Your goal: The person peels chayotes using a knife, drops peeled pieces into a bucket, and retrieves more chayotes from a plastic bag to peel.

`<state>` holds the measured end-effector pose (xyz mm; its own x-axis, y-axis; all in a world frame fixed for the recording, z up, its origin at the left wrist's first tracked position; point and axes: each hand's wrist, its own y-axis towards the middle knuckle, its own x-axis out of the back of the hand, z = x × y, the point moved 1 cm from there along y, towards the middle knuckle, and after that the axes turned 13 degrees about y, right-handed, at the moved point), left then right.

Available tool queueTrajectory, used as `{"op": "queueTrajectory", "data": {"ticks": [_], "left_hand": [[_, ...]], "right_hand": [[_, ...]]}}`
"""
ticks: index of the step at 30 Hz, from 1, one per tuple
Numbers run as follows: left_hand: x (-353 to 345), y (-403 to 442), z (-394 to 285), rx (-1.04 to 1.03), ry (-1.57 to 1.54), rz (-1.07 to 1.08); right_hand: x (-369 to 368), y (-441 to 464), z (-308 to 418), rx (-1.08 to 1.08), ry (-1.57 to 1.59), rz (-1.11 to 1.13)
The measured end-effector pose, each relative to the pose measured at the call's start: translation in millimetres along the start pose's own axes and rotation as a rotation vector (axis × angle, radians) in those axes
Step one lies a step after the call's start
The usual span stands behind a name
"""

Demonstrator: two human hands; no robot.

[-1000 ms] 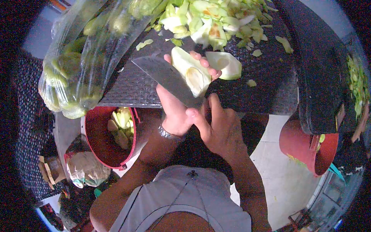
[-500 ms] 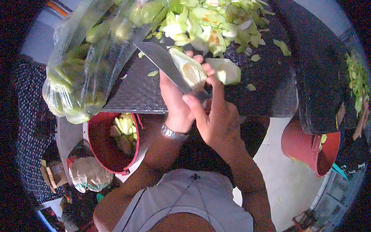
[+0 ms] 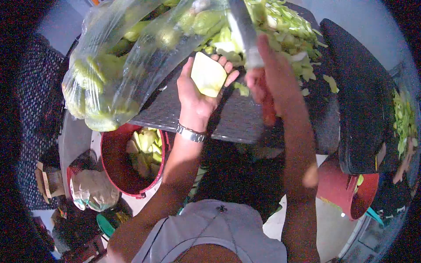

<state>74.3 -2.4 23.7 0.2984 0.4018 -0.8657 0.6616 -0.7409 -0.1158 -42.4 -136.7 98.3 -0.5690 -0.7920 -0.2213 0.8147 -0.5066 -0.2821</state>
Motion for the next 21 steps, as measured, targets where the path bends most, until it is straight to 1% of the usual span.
{"op": "queueTrajectory", "data": {"ticks": [2,4,6,7,9,11,13,16,17,19,20,21], "left_hand": [[5,-6,-5,0.024,-0.049,0.08],[6,-12,-12,0.066,0.005,0.088],[9,-19,-17,0.082,0.089,0.082],[9,-23,-18,0.076,0.115,0.041],[11,-26,-18,0.059,0.129,0.042],[9,-25,-17,0.042,0.127,0.032],[5,-22,-12,0.021,0.103,0.003],[6,-16,-8,-0.078,0.029,-0.035],[1,-14,-7,-0.114,0.029,-0.113],[4,-11,-5,-0.147,0.0,-0.02],[5,-10,-4,-0.161,-0.013,0.025],[3,-9,-3,-0.157,-0.001,0.012]], "right_hand": [[26,45,-12,0.572,-0.467,-0.096],[14,42,-3,0.661,-0.586,-0.179],[4,26,4,0.243,-0.355,-0.225],[4,25,2,0.234,-0.368,-0.208],[5,21,-5,0.21,-0.391,-0.179],[7,18,-21,0.34,-0.381,-0.065],[3,1,-28,0.402,-0.421,-0.008],[-14,-60,-39,0.392,-0.546,0.028],[-15,-78,-46,0.395,-0.554,0.078],[-14,-108,-59,0.409,-0.533,0.194],[-12,-116,-66,0.401,-0.536,0.182],[-11,-123,-71,0.392,-0.536,0.168]]}}
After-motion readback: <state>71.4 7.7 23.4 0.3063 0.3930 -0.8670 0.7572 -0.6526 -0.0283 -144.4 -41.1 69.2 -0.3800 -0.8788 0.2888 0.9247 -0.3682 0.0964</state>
